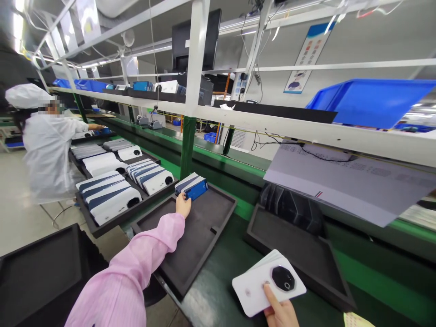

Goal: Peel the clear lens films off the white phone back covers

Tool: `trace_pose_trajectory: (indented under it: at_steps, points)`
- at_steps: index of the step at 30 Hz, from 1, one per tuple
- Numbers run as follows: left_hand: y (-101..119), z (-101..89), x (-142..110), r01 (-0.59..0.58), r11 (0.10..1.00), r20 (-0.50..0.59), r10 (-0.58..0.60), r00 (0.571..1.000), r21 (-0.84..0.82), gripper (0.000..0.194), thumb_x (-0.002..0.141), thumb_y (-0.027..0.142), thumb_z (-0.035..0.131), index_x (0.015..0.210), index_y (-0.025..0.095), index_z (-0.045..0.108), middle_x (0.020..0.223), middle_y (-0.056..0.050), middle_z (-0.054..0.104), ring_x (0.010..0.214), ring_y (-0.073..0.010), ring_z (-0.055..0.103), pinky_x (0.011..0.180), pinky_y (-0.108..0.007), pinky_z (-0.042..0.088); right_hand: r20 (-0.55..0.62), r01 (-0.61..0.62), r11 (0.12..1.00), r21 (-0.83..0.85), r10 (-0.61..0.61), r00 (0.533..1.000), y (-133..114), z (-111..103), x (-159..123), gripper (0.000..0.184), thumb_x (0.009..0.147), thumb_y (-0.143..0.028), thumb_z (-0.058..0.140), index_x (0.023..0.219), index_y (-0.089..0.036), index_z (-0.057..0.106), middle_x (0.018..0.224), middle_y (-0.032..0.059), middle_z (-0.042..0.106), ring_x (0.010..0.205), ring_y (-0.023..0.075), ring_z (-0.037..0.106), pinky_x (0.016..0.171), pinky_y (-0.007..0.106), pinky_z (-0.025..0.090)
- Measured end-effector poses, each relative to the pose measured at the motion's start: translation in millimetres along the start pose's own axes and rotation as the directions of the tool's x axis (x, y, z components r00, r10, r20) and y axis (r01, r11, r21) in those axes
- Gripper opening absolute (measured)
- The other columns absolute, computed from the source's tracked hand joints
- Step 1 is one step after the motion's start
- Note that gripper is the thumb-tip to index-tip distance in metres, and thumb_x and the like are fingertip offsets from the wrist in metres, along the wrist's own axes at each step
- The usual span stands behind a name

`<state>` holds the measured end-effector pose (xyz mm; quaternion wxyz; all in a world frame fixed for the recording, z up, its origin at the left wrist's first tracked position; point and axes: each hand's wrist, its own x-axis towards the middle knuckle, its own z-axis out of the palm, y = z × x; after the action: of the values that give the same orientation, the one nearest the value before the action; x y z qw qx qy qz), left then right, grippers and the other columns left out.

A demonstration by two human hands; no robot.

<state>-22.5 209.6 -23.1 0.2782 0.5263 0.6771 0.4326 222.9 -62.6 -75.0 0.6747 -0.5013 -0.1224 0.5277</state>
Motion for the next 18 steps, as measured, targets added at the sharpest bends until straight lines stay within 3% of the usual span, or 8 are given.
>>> trace_pose_trajectory:
  at_steps: [6,12,18]
  points:
    - [-4.1,1.9,8.4,-0.029,0.996,-0.002,0.03,1.0,0.079,0.033,0.086,0.033,0.052,0.114,0.016,0.052,0.113,-0.008,0.057,0.095,-0.019,0.058,0.079,-0.04,0.05,0.037,0.01,0.999,-0.039,-0.009,0.999,4.1,-5.5,2.0,0.045,0.052,-0.041,0.081,0.085,-0.015,0.066,0.084,0.0082,0.073,0.086,0.0304,0.067,0.076,0.042,0.056]
    - [-6.7,0.9,7.7,-0.126,0.982,0.028,0.123,0.992,0.138,0.029,0.086,0.032,0.051,0.111,0.017,0.054,0.113,-0.008,0.057,0.095,-0.0183,0.058,0.081,-0.04,0.049,0.029,-0.025,0.999,-0.039,0.026,0.999,0.3,3.1,-4.2,0.046,0.05,-0.041,0.082,0.083,-0.013,0.066,0.084,0.0085,0.073,0.091,0.0314,0.065,0.081,0.043,0.053]
    - [-9.0,0.3,9.3,-0.144,0.981,-0.018,0.148,0.989,0.132,0.032,0.086,0.032,0.051,0.113,0.016,0.053,0.111,-0.008,0.058,0.093,-0.0181,0.059,0.079,-0.039,0.05,-0.031,-0.081,0.996,0.038,0.082,0.996,-6.6,13.3,-10.7,0.048,0.039,-0.038,0.086,0.075,-0.013,0.067,0.076,0.0073,0.073,0.09,0.0321,0.065,0.081,0.043,0.052]
